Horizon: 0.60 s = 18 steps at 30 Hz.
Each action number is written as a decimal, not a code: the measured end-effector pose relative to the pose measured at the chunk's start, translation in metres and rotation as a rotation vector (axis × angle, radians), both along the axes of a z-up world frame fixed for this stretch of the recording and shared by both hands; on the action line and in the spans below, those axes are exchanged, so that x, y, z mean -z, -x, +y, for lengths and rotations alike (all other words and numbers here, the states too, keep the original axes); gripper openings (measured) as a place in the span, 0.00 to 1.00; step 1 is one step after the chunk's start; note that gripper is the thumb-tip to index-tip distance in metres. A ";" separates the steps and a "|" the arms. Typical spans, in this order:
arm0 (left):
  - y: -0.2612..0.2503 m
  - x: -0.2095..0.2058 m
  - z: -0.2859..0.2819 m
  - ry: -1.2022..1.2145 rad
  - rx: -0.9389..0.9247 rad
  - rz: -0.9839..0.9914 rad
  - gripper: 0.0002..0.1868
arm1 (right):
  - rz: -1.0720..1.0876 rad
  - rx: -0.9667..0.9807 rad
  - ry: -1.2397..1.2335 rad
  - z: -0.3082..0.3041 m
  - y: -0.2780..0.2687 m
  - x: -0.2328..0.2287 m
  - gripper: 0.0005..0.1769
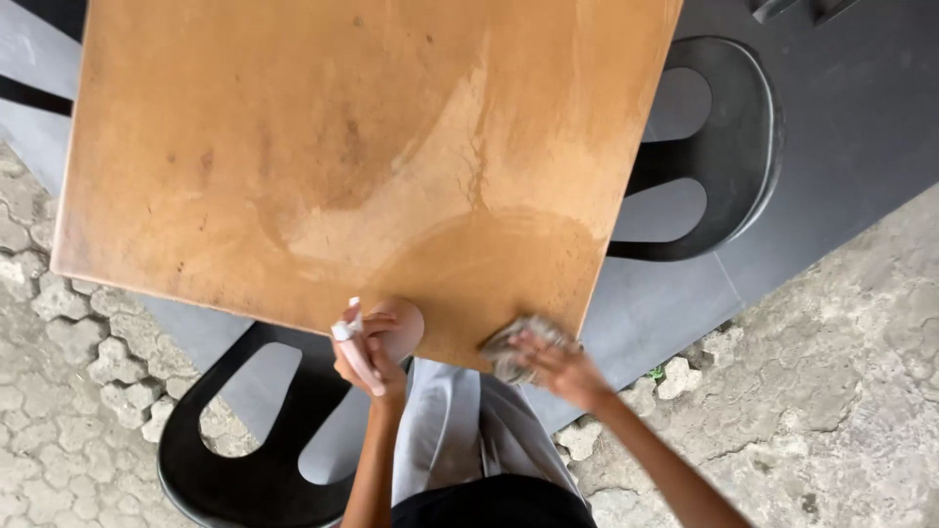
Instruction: Cleaning multiple tables using a spray bottle and a cloth.
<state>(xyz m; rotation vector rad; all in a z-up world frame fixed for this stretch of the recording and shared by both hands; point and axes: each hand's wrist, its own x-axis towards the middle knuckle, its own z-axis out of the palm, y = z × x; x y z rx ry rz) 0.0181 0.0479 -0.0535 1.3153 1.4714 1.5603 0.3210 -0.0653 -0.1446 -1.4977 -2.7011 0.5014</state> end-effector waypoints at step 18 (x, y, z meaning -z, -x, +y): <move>-0.009 0.010 0.015 -0.133 -0.052 0.321 0.25 | -0.283 0.505 -0.022 0.068 -0.041 0.046 0.35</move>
